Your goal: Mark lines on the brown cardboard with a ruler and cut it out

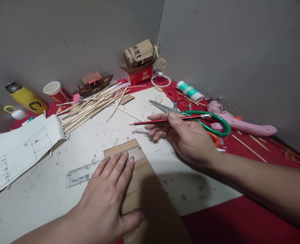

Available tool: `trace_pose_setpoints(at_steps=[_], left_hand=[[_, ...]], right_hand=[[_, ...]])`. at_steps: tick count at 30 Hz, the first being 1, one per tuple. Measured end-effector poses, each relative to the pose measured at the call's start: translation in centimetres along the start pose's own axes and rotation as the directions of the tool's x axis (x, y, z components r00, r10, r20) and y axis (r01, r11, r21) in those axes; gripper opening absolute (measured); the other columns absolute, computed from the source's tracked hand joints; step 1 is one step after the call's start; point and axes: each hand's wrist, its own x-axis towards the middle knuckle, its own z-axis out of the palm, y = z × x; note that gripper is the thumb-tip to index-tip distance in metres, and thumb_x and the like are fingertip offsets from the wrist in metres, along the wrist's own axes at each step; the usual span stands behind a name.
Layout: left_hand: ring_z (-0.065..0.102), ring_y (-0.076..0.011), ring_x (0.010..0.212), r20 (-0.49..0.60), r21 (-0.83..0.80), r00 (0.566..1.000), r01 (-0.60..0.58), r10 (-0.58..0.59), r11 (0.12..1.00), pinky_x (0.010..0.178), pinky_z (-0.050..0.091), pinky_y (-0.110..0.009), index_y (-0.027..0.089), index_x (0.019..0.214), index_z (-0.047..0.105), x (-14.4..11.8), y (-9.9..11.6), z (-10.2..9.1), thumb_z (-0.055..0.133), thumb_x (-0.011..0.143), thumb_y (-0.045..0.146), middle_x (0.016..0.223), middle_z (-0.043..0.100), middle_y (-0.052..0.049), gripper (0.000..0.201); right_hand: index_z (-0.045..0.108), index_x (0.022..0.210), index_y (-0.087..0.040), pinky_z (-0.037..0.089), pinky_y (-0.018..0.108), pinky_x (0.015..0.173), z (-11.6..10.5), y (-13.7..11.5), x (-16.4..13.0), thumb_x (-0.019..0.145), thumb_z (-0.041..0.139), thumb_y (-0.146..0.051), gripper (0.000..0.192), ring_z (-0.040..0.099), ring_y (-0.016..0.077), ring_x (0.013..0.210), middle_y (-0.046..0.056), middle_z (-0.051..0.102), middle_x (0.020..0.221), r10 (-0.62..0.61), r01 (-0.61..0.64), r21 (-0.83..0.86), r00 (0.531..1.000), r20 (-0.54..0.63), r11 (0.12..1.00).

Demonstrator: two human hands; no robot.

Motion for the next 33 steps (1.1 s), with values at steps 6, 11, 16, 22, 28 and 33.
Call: trace_pose_setpoints(at_steps=[6, 11, 16, 22, 28, 33], left_hand=[[0.047, -0.0389, 0.137, -0.03, 0.002, 1.0, 0.0, 0.0, 1.0, 0.107, 0.038, -0.053, 0.006, 0.153, 0.03, -0.04, -0.01, 0.08, 0.068, 0.075, 0.062, 0.154, 0.042, -0.024, 0.103], [0.049, -0.0397, 0.135, -0.031, 0.053, 0.999, -0.034, 0.036, 0.998, 0.104, 0.039, -0.053, 0.003, 0.149, 0.036, 0.11, -0.04, -0.15, 0.065, 0.076, 0.065, 0.153, 0.044, -0.025, 0.1], [0.05, -0.0384, 0.135, -0.04, 0.075, 0.998, -0.044, 0.047, 0.996, 0.104, 0.04, -0.052, 0.003, 0.15, 0.035, 0.09, -0.06, -0.11, 0.065, 0.076, 0.064, 0.151, 0.046, -0.024, 0.1], [0.049, -0.0367, 0.136, -0.068, 0.079, 0.996, -0.044, 0.05, 0.996, 0.105, 0.038, -0.05, 0.005, 0.152, 0.031, 0.1, -0.2, 0.13, 0.063, 0.077, 0.064, 0.151, 0.047, -0.022, 0.1], [0.049, -0.0371, 0.137, -0.049, 0.089, 0.997, -0.052, 0.057, 0.995, 0.106, 0.038, -0.051, 0.003, 0.15, 0.034, 0.13, -0.12, -0.06, 0.065, 0.076, 0.063, 0.153, 0.043, -0.023, 0.1], [0.049, -0.0387, 0.136, -0.048, 0.083, 0.997, -0.06, 0.064, 0.995, 0.105, 0.04, -0.052, 0.002, 0.149, 0.036, 0.05, -0.12, -0.07, 0.066, 0.075, 0.064, 0.153, 0.043, -0.024, 0.101]], right_hand=[[0.071, 0.096, -0.023, 0.054, 0.033, 0.065, 0.32, -0.12, -0.01, 0.083, 0.077, -0.042, 0.024, 0.065, 0.0159, 0.066, 0.002, 0.073, 0.08, -0.068, 0.065, -0.075, 0.997, -0.037, 0.995], [0.07, 0.09, -0.021, 0.049, 0.03, 0.059, 0.26, -0.36, -0.06, 0.084, 0.076, -0.033, 0.014, 0.061, 0.0145, 0.062, 0.0, 0.067, 0.068, -0.036, 0.031, -0.139, 0.999, -0.034, 0.99], [0.069, 0.084, -0.02, 0.05, 0.029, 0.057, 0.45, -0.41, -0.01, 0.081, 0.077, -0.033, 0.015, 0.06, 0.0137, 0.06, 0.0, 0.066, 0.067, -0.017, 0.013, -0.082, 0.999, -0.049, 0.997], [0.063, 0.078, -0.02, 0.05, 0.026, 0.052, 0.33, -0.22, 0.36, 0.08, 0.078, -0.042, 0.027, 0.06, 0.0126, 0.054, -0.001, 0.068, 0.063, 0.008, -0.009, -0.023, 0.999, -0.052, 1.0], [0.068, 0.082, -0.02, 0.049, 0.024, 0.051, 0.14, -0.2, 0.65, 0.086, 0.071, -0.037, 0.018, 0.061, 0.0116, 0.052, 0.001, 0.072, 0.067, 0.007, -0.007, 0.011, 0.999, -0.037, 1.0], [0.073, 0.091, -0.018, 0.048, 0.024, 0.051, 0.04, -0.09, 0.6, 0.09, 0.066, -0.034, 0.017, 0.062, 0.0119, 0.055, 0.003, 0.073, 0.07, -0.008, 0.008, -0.017, 1.0, -0.007, 1.0]])
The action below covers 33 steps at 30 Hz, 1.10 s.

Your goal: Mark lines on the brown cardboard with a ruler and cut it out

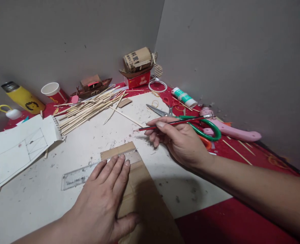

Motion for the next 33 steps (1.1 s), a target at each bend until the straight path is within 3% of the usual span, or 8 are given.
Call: trace_pose_setpoints(at_steps=[8, 33], left_hand=[[0.051, -0.0396, 0.134, -0.008, 0.018, 1.0, -0.001, 0.001, 1.0, 0.103, 0.04, -0.052, 0.0, 0.147, 0.039, 0.07, -0.04, -0.02, 0.065, 0.076, 0.065, 0.15, 0.047, -0.025, 0.1], [0.054, -0.0435, 0.13, 0.023, 0.02, 1.0, -0.003, 0.002, 1.0, 0.1, 0.043, -0.054, -0.002, 0.146, 0.04, 0.25, 0.15, -0.43, 0.067, 0.076, 0.064, 0.15, 0.045, -0.028, 0.1]], right_hand=[[0.072, 0.089, -0.018, 0.048, 0.023, 0.051, 0.17, -0.02, -0.07, 0.085, 0.071, -0.027, 0.01, 0.06, 0.0111, 0.055, 0.002, 0.071, 0.071, 0.021, -0.021, 0.007, 1.0, -0.003, 1.0], [0.071, 0.086, -0.016, 0.049, 0.02, 0.049, 0.52, -0.24, -0.15, 0.078, 0.079, -0.033, 0.02, 0.062, 0.0114, 0.059, 0.004, 0.074, 0.073, 0.062, -0.061, -0.02, 0.998, 0.011, 0.998]])
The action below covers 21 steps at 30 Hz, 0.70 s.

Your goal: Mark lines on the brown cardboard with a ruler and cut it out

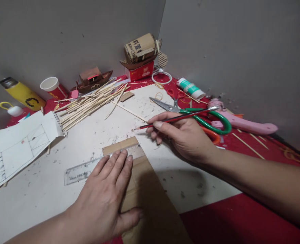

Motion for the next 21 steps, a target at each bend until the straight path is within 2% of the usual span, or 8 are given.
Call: trace_pose_setpoints(at_steps=[21], left_hand=[[0.05, -0.0419, 0.134, 0.017, -0.03, 1.0, -0.001, 0.001, 1.0, 0.104, 0.044, -0.054, -0.003, 0.145, 0.042, 0.09, 0.02, 0.02, 0.064, 0.078, 0.064, 0.151, 0.043, -0.027, 0.098]], right_hand=[[0.071, 0.087, -0.016, 0.051, 0.018, 0.05, 0.04, -0.01, -0.24, 0.081, 0.076, -0.031, 0.016, 0.064, 0.011, 0.059, 0.003, 0.073, 0.072, -0.003, 0.003, -0.003, 1.0, 0.027, 1.0]])
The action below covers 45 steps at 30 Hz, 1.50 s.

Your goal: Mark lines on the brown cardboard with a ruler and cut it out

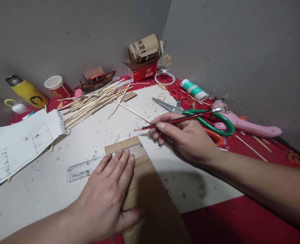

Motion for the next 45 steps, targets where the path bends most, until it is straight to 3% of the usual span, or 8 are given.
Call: trace_pose_setpoints(at_steps=[9, 20, 45], left_hand=[[0.048, -0.042, 0.137, 0.034, -0.025, 0.999, 0.014, -0.013, 1.0, 0.105, 0.044, -0.056, -0.003, 0.147, 0.04, -0.01, 0.01, -0.16, 0.064, 0.078, 0.063, 0.152, 0.04, -0.028, 0.098], [0.051, -0.0436, 0.133, 0.018, -0.052, 1.0, 0.016, -0.015, 0.999, 0.102, 0.046, -0.056, -0.004, 0.143, 0.046, 0.04, 0.15, -0.36, 0.067, 0.078, 0.06, 0.148, 0.048, -0.027, 0.093], [0.057, -0.0408, 0.125, -0.011, -0.062, 1.0, 0.018, -0.019, 0.998, 0.101, 0.042, -0.053, -0.003, 0.141, 0.05, 0.23, 0.21, -0.34, 0.061, 0.082, 0.064, 0.147, 0.051, -0.025, 0.09]], right_hand=[[0.072, 0.085, -0.017, 0.051, 0.02, 0.05, 0.06, -0.1, -0.01, 0.08, 0.077, -0.031, 0.016, 0.063, 0.0117, 0.06, 0.003, 0.072, 0.071, 0.004, -0.004, -0.021, 1.0, -0.009, 1.0], [0.07, 0.084, -0.017, 0.049, 0.021, 0.049, 0.19, -0.27, -0.02, 0.076, 0.08, -0.034, 0.022, 0.062, 0.0117, 0.057, 0.003, 0.072, 0.069, 0.024, -0.025, -0.029, 0.999, -0.03, 0.999], [0.071, 0.084, -0.018, 0.05, 0.022, 0.052, -0.07, 0.06, -0.2, 0.08, 0.078, -0.036, 0.02, 0.062, 0.0126, 0.06, 0.002, 0.07, 0.069, 0.008, -0.009, -0.061, 1.0, -0.003, 0.998]])
